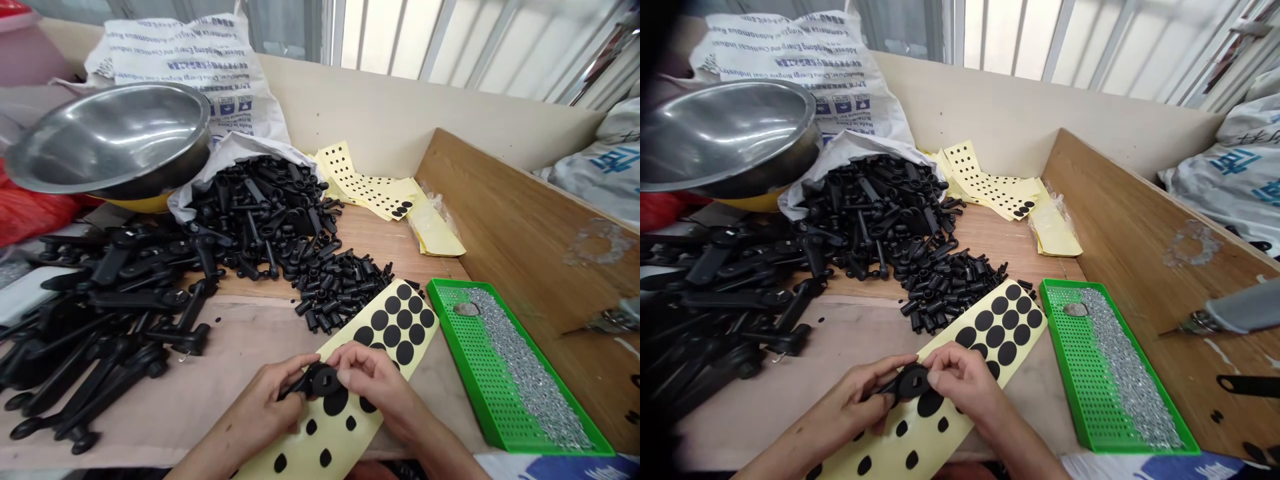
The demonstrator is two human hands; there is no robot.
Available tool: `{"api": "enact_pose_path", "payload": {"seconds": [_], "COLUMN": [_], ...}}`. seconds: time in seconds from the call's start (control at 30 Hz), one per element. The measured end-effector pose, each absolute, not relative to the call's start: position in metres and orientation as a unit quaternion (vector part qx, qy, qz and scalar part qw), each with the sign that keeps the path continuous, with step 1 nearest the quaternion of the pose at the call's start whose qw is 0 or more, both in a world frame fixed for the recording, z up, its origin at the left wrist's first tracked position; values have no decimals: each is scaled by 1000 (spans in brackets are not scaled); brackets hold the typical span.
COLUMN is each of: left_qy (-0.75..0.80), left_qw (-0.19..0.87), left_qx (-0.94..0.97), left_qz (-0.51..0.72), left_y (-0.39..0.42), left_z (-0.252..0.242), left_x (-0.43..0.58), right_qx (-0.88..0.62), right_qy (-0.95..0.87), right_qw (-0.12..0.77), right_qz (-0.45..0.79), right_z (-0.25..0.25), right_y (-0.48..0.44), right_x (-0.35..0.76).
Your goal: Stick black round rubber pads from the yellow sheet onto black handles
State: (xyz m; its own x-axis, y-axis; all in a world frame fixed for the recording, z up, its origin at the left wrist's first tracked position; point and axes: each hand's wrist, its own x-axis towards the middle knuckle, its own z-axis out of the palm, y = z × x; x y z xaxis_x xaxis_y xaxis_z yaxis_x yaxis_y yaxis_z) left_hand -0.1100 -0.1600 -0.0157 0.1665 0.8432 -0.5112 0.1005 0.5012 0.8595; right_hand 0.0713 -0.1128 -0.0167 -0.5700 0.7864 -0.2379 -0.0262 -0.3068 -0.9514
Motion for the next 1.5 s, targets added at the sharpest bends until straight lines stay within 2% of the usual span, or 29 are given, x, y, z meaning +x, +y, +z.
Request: {"api": "enact_pose_path", "payload": {"seconds": [0.33,1.5], "left_qy": [580,551], "left_qw": [636,612], "left_qx": [424,491], "left_qz": [283,284], "left_y": [-159,-165], "left_z": [-20,-26], "left_x": [-111,-115], "right_qx": [-346,-381], "right_qy": [-496,-549], "right_qw": [291,267], "right_qz": [741,694], "right_z": [-21,-19], "right_y": [-112,-111], "right_x": [75,68]}}
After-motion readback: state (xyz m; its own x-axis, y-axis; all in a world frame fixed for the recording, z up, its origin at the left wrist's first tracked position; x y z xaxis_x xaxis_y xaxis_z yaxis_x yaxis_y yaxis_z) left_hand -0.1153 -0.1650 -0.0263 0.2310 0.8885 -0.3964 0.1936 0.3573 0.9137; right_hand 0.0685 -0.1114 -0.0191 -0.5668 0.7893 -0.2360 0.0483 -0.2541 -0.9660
